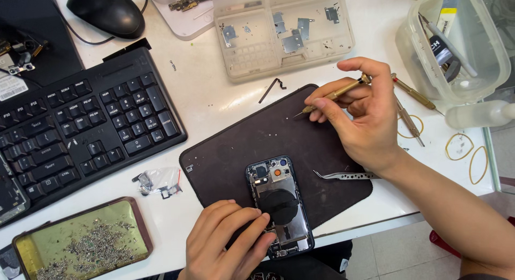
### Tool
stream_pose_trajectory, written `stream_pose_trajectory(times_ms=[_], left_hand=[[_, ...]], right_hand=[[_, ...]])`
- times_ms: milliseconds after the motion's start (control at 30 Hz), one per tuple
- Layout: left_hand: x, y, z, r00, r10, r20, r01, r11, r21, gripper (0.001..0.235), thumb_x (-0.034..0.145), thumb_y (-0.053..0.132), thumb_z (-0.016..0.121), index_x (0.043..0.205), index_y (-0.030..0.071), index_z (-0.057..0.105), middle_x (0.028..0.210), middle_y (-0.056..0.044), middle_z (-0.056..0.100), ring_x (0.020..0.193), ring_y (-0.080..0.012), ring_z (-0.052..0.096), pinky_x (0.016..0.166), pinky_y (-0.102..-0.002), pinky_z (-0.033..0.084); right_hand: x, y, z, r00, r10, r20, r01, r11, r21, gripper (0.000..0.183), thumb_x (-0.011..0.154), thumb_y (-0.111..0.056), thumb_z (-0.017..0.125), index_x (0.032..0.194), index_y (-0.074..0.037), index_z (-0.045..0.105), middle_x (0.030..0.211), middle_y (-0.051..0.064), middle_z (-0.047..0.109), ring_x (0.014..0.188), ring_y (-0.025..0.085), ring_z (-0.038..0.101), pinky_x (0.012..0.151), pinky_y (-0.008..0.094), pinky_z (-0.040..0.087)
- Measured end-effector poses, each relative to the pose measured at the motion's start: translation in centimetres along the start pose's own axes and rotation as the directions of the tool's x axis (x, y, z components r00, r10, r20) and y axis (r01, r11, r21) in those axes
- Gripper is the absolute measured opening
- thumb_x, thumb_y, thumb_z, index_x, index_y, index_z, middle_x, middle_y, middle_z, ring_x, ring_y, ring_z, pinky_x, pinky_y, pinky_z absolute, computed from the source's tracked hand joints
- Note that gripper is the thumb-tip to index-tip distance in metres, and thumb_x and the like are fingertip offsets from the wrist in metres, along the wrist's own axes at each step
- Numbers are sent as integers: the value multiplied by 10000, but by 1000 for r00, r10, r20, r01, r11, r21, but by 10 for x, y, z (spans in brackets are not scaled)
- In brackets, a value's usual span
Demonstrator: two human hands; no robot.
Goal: The person disassembles a smartphone using a screwdriver and tweezers, removes internal components, applies liquid from a bottle, and repositions parts inside the device. The work is performed on a desk with tools and spare parts visible.
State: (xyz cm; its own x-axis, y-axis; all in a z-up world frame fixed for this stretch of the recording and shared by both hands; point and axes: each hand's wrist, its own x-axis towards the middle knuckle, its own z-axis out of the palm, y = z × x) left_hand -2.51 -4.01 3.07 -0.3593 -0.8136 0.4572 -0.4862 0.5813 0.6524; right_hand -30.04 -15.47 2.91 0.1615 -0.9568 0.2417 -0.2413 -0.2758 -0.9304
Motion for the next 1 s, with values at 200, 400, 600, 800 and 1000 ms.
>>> stream_pose_trajectory(times_ms=[200, 400, 600, 800, 1000], left_hand=[[0, 0, 3, 997, -66, -27, 66, 998, -25, 211, 787, 142, 867, 951, 38, 785, 949, -102, 738, 905, -248, 737, 840, -431, 606], [4, 0, 0, 995, -92, -30, 90, 994, -62, 201, 792, 110, 853, 961, 28, 782, 965, -104, 735, 914, -249, 743, 837, -424, 605], [8, 2, -1, 986, -155, -63, 153, 987, -42, 195, 787, 71, 845, 959, 8, 777, 963, -109, 735, 881, -250, 736, 804, -388, 612], [9, 3, 1, 985, -159, -67, 158, 987, -30, 187, 779, 71, 836, 946, 13, 773, 969, -109, 735, 900, -259, 741, 824, -400, 612], [5, 1, 2, 982, -182, -58, 181, 983, -20, 181, 781, 83, 840, 939, 18, 779, 959, -105, 741, 901, -257, 746, 828, -403, 615]], right_hand=[[5, 4, 1, 998, 3, 64, -2, 1000, -21, 456, 1072, 78, 603, 1400, -25, 304, 1105, 209, 715, 923, 220, 739, 826, 298, 633], [0, -4, 4, 999, 42, 22, -44, 995, 90, 480, 1090, 78, 592, 1440, -26, 279, 1067, 218, 706, 864, 221, 731, 799, 304, 623], [-13, -18, 12, 995, 91, -36, -87, 990, 109, 580, 1063, 60, 568, 1510, -35, 211, 994, 188, 686, 738, 225, 752, 615, 293, 642], [-3, -11, 14, 936, 351, -2, -342, 912, 227, 595, 1018, 31, 576, 1505, -36, 242, 893, 159, 657, 632, 203, 712, 515, 271, 587], [-2, -11, 17, 940, 340, 11, -335, 922, 193, 583, 1017, 33, 584, 1496, -29, 258, 895, 149, 648, 625, 194, 709, 500, 268, 583]])
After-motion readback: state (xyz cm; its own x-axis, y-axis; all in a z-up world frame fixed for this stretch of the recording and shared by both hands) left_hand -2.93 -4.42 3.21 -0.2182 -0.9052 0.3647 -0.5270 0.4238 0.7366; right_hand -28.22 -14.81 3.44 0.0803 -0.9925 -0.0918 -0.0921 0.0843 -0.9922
